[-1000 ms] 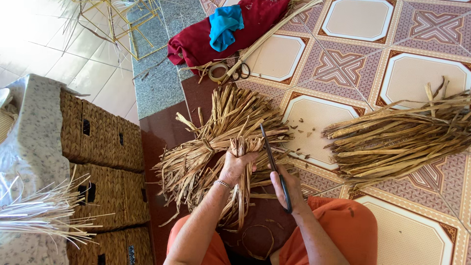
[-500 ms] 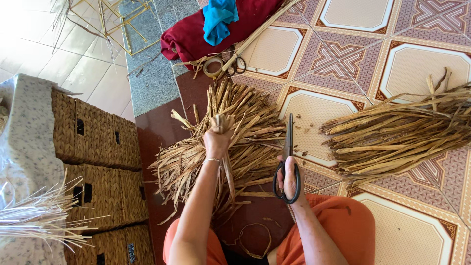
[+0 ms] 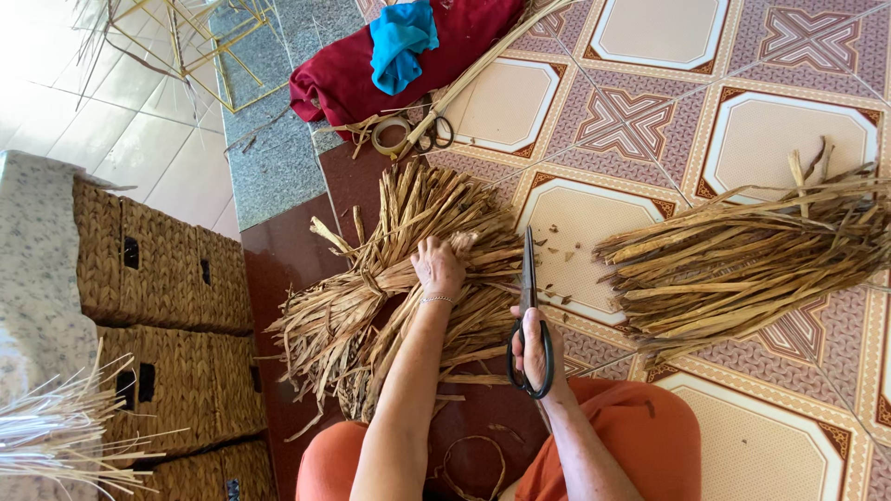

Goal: The person sits on the floor and uses shears to trim bundles of dried plant stalks. They repeatedly gather stalks, cut them to a uniform length, and place the trimmed pieces into a pile.

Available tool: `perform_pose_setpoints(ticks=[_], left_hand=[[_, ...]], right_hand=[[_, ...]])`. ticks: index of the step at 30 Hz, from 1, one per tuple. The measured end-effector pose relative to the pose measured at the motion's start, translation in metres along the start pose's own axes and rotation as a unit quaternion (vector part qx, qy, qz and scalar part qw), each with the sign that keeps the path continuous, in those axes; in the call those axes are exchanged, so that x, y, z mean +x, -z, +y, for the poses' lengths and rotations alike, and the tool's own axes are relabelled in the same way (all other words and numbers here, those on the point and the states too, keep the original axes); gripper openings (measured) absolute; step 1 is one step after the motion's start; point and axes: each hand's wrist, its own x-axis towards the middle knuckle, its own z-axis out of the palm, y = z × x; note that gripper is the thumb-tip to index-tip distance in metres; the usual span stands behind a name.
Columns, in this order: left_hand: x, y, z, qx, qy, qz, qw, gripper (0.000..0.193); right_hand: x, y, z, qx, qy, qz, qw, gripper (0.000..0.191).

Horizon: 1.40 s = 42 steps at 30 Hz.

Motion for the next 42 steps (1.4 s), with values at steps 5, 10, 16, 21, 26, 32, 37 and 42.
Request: perform_pose_setpoints(ticks=[5, 10, 16, 21, 26, 32, 37, 42], left_hand=[[-0.013, 0.008, -0.02, -0.29, 0.077, -0.027, 0.954, 0.03], [-0.054, 0.035, -0.06, -0.47, 0.021, -0.03, 0.882, 0.018], [-0.093, 0.046, -0.064, -0.571, 0.009, -0.025, 0.82, 0.023], [-0.117, 0.043, -0.052, -0.58, -0.071, 0.008, 0.811, 0.022], [-0.129, 0.046, -0.049, -0.547, -0.064, -0.017, 0.834, 0.021], [-0.127, 0.054, -0.044, -0.548, -0.046, -0.037, 0.834, 0.015], [-0.129, 0.051, -0.041, -0.597, -0.053, -0.054, 0.798, 0.026], [-0.124, 0.038, -0.04, -0.623, -0.076, -0.071, 0.775, 0.021]], right_hand=[[0.0, 0.003, 0.009, -0.104, -0.032, -0.005, 0.994, 0.065], [-0.011, -0.004, -0.001, -0.207, 0.064, -0.056, 0.975, 0.061], [-0.039, -0.018, -0.033, -0.185, 0.127, -0.075, 0.972, 0.057], [-0.048, -0.017, -0.044, -0.199, 0.152, -0.063, 0.966, 0.055], [-0.045, -0.014, -0.033, -0.206, 0.163, -0.047, 0.964, 0.058], [-0.039, -0.01, -0.021, -0.237, 0.194, -0.052, 0.951, 0.06], [-0.037, -0.01, -0.021, -0.257, 0.207, -0.035, 0.943, 0.058], [-0.036, -0.01, -0.018, -0.264, 0.212, -0.038, 0.94, 0.059]])
